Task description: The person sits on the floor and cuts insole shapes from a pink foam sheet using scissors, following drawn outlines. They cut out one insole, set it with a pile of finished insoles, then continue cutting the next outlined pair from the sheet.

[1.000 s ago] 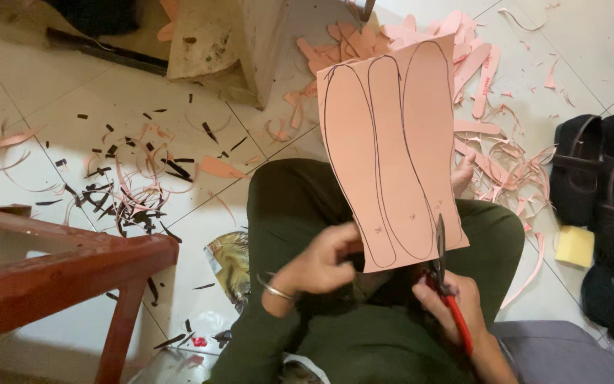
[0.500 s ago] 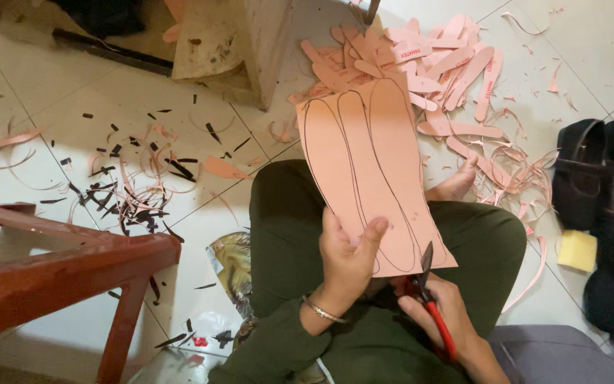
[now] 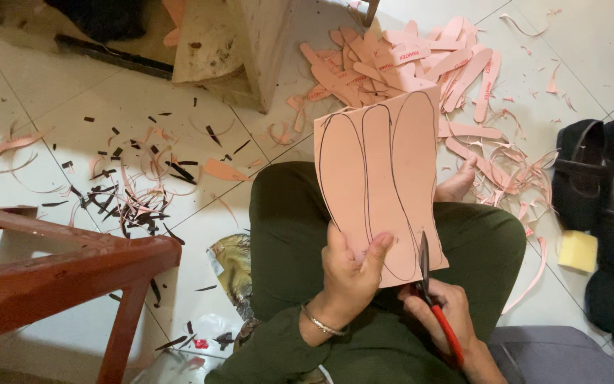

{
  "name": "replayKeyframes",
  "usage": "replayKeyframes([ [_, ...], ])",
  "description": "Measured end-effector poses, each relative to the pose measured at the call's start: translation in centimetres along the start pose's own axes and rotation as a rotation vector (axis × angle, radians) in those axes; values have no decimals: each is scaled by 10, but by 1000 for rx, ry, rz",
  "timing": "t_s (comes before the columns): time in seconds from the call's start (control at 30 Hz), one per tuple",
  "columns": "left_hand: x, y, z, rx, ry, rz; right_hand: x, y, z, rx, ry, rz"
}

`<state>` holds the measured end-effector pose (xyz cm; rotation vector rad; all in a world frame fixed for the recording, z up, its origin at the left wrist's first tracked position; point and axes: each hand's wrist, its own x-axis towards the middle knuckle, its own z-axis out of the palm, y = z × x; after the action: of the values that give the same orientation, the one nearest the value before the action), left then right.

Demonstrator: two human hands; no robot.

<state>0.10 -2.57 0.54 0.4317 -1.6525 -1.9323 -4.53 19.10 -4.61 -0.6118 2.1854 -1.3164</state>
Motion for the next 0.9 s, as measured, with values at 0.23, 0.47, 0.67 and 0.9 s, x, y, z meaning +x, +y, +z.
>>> replayKeyframes([
  [0.23, 1, 2, 1, -56, 18, 8, -2, 11, -5, -93, -1, -56],
  [0.47, 0, 6, 2, -56, 29, 26, -2, 20, 1, -24, -9, 3],
  [0.67, -8, 5, 4, 91, -98, 26, -3, 19, -5, 190, -61, 78],
  [0.9, -10, 6, 6, 9, -70, -57, 7, 13, -14, 4, -117, -55],
])
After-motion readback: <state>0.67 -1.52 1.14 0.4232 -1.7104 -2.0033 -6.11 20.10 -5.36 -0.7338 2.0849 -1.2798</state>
